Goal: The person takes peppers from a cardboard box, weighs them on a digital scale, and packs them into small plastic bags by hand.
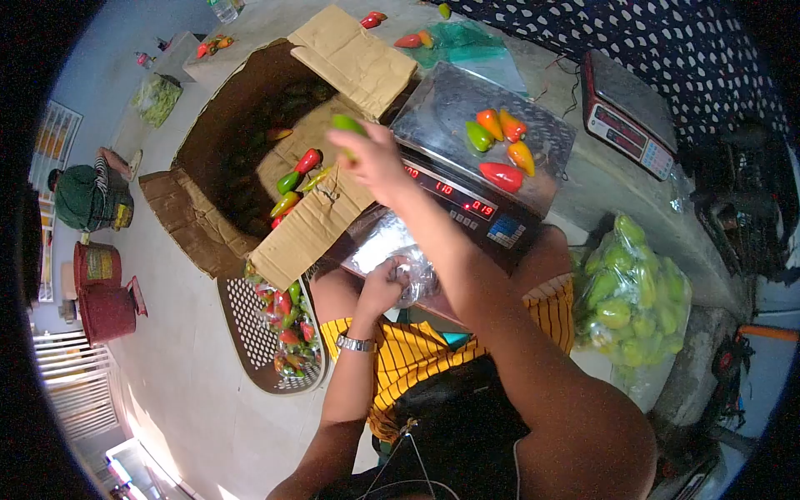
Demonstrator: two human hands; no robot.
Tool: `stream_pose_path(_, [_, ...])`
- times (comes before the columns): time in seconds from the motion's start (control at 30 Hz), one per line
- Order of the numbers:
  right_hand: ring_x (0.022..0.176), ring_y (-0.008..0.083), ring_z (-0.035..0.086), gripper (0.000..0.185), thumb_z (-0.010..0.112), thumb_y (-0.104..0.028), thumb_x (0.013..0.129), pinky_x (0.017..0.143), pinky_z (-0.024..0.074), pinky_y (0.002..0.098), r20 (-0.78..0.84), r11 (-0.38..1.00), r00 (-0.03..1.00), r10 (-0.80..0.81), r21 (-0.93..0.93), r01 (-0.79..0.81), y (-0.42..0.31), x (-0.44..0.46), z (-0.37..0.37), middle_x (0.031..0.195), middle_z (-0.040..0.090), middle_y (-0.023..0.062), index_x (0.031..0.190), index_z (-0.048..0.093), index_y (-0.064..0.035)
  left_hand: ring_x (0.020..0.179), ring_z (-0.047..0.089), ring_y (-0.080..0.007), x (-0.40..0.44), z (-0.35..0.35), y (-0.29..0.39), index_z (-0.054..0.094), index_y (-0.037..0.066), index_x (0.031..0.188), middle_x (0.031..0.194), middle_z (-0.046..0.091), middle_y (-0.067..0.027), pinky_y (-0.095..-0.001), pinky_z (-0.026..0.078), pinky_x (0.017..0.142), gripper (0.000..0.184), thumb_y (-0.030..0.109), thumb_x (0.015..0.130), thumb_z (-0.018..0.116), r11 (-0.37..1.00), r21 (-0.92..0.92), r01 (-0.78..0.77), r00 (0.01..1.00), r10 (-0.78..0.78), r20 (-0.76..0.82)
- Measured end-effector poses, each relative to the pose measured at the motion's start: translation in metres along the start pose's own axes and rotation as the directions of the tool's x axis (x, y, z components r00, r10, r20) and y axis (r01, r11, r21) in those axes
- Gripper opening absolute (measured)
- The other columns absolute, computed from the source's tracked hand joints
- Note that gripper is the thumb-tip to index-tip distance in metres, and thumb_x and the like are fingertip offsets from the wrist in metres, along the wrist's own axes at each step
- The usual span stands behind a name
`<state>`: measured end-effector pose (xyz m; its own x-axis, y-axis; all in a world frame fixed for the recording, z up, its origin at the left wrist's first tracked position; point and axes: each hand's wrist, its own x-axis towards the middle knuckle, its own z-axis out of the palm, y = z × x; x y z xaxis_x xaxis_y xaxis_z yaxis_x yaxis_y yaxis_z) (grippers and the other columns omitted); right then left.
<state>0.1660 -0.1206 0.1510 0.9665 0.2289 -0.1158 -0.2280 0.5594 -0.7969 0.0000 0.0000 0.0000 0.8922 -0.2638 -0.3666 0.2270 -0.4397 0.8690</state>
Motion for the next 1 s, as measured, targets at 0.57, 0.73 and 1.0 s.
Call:
stream_pose_path(0.57, [0.137,0.0348,0.052,0.057,0.073,-0.036,0.084,0.116,0.0345,0.0497,-0.008,-0.361,0.851,0.526,-0.908,0.215,0.084,0.122,0.080,0.143,0.060,0.0184,0.133,0.067,-0.0077,0.062,0.055,-0.0100,-0.005,0.013,-0.013,0.067,0.004,0.120,0.069,0.060,-0.0047,-0.0302,0.049,0.060,0.031,0.008,0.090,0.070,0.986,-0.148,-0.072,0.997,0.067,-0.038])
stream_pose_path(0.73, [0.141,0.0357,0.046,0.069,0.078,-0.036,0.075,0.116,0.0362,0.0517,0.304,-0.424,0.835,0.460,-0.751,0.506,0.104,0.114,0.144,0.148,0.053,0.0183,0.137,0.063,-0.0093,0.106,0.071,-0.0277,0.000,0.004,-0.009,0.065,0.001,0.126,0.110,0.075,-0.0193,-0.0373,0.054,0.093,0.040,0.011,0.088,0.072,0.984,-0.127,-0.129,0.991,0.132,0.020])
stream_pose_path(1.0, [0.136,0.0332,0.053,0.080,0.081,-0.020,0.072,0.110,0.0455,0.0404,0.320,-0.237,0.677,0.663,-0.768,0.595,0.211,0.143,0.145,0.144,0.056,0.0243,0.140,0.051,0.0089,0.134,0.054,-0.0312,-0.004,-0.007,0.014,0.061,-0.002,0.130,0.140,0.061,-0.0204,-0.0410,0.040,0.112,0.051,0.021,0.087,0.077,0.906,-0.298,-0.300,0.952,0.304,-0.036])
